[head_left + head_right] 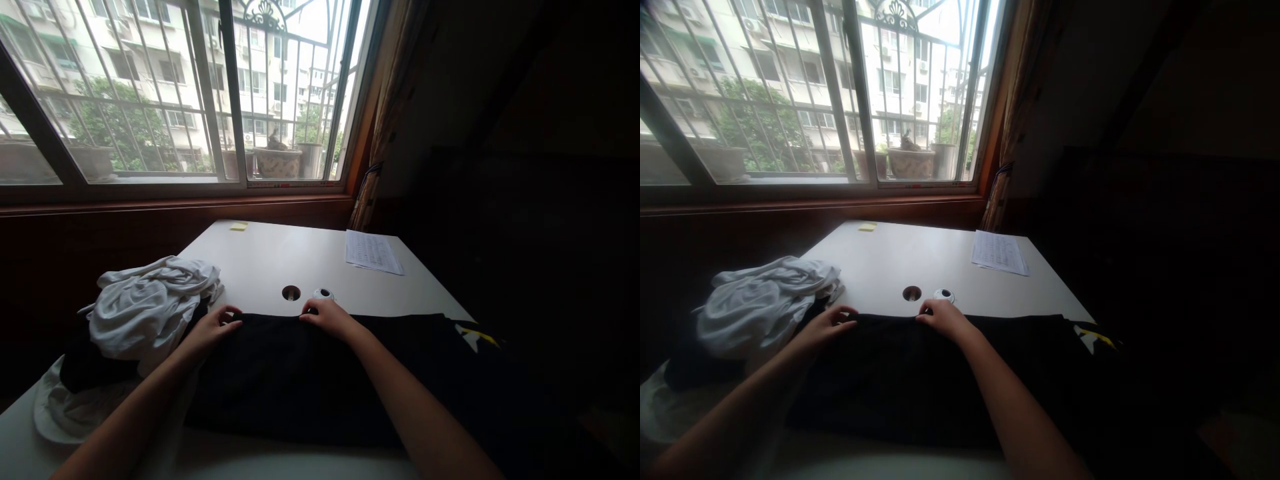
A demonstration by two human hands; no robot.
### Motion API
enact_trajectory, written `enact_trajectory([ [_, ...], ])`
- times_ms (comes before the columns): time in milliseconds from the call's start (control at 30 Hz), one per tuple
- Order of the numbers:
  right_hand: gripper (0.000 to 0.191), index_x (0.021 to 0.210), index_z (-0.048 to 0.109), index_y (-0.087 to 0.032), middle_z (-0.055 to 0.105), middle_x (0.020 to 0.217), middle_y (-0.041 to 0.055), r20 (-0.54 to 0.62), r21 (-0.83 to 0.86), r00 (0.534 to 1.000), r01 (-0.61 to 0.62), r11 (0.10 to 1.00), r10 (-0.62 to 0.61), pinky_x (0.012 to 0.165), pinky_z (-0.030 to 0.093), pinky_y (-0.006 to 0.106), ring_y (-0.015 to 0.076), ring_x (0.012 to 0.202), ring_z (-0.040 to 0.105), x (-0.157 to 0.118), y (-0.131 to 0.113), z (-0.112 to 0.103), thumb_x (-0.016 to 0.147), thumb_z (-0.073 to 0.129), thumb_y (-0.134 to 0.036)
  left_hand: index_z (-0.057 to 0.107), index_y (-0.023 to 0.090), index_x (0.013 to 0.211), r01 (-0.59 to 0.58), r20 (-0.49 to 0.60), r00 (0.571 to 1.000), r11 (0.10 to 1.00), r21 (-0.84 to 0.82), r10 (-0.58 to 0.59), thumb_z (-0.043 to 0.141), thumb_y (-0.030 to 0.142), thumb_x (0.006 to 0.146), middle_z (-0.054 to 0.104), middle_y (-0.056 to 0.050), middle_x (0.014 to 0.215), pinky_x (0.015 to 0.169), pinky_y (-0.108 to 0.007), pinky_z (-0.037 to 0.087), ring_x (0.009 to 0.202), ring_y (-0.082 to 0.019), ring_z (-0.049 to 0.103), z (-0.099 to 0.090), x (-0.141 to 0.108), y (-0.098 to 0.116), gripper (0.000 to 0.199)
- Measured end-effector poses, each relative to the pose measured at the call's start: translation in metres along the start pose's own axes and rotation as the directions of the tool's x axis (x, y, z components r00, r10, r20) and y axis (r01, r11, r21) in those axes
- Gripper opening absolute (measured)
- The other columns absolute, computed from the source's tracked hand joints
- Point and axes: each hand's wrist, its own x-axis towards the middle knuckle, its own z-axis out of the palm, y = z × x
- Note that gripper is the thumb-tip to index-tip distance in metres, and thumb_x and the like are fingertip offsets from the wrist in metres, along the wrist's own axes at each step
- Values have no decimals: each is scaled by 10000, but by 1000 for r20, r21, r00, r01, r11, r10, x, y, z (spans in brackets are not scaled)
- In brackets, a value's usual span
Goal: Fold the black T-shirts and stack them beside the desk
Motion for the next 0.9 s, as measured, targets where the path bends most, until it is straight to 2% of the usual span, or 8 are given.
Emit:
enact_trajectory([
  [100, 183, 985, 740, -248, 728, 955, 40, 0, -17, 1000, 9, 1000, -9, 805, 497, 313, 204, 884, 674, -2, -2, -1, 868, 717, -387, 671, 169, 1002, -24, 31, 999, 996, 85, 21, 763, 566, 658, 666, -33, 820, 630, -305, 482, 721, -230, 646, -4, -2, 1, 533],
  [267, 259, 1051, 724, -264, 723, 1030, 59, -44, -86, 999, -11, 996, 7, 829, 496, 341, 240, 952, 672, -8, -2, -1, 863, 715, -442, 678, 186, 958, -85, -83, 991, 966, 244, 108, 671, 487, 703, 672, -48, 828, 668, -325, 489, 740, -241, 638, 0, -3, -4, 394],
  [367, 351, 1092, 708, -267, 721, 1044, 78, -66, -150, 997, -54, 987, 45, 804, 492, 369, 273, 950, 668, -18, 7, -11, 828, 736, -497, 683, 198, 948, -130, -102, 980, 941, 311, 169, 634, 457, 730, 678, -53, 836, 701, -333, 492, 774, -251, 644, 5, -3, -4, 341],
  [500, 428, 1043, 734, -265, 715, 954, 79, -48, -228, 993, -118, 966, 110, 769, 486, 377, 287, 904, 652, -42, 33, -43, 769, 749, -593, 688, 200, 933, -147, -90, 978, 930, 338, 187, 622, 434, 720, 679, -52, 820, 712, -334, 489, 772, -253, 646, 4, -3, -1, 323],
  [567, 442, 970, 758, -261, 698, 980, 84, -29, -258, 989, -145, 955, 142, 779, 487, 373, 287, 927, 634, -57, 48, -63, 735, 752, -634, 687, 193, 930, -139, -63, 983, 923, 358, 173, 625, 422, 712, 680, -59, 819, 715, -338, 489, 783, -266, 652, -1, -3, 1, 322],
  [700, 441, 868, 768, -254, 668, 1041, 80, 40, -316, 988, -127, 940, 147, 897, 472, 385, 304, 1059, 580, -82, 81, -97, 714, 739, -665, 660, 180, 1004, -102, 43, 995, 888, 448, 92, 593, 366, 748, 689, -78, 890, 751, -352, 500, 838, -287, 659, -14, -1, 3, 324],
  [800, 379, 849, 759, -259, 650, 1104, 72, 65, -374, 989, -102, 922, 136, 970, 447, 385, 311, 1141, 535, -95, 108, -112, 717, 748, -614, 645, 167, 1049, -106, 96, 994, 798, 593, 61, 544, 273, 790, 674, -104, 998, 849, -372, 498, 933, -291, 649, -18, -1, 3, 298],
  [900, 308, 836, 739, -247, 645, 1092, 77, 12, -396, 988, -136, 908, 153, 990, 439, 387, 305, 1126, 543, -104, 131, -123, 744, 734, -541, 646, 162, 1127, -131, 77, 990, 611, 780, 114, 500, 147, 804, 614, -137, 1156, 958, -400, 462, 1036, -294, 620, -11, -3, 9, 355],
])
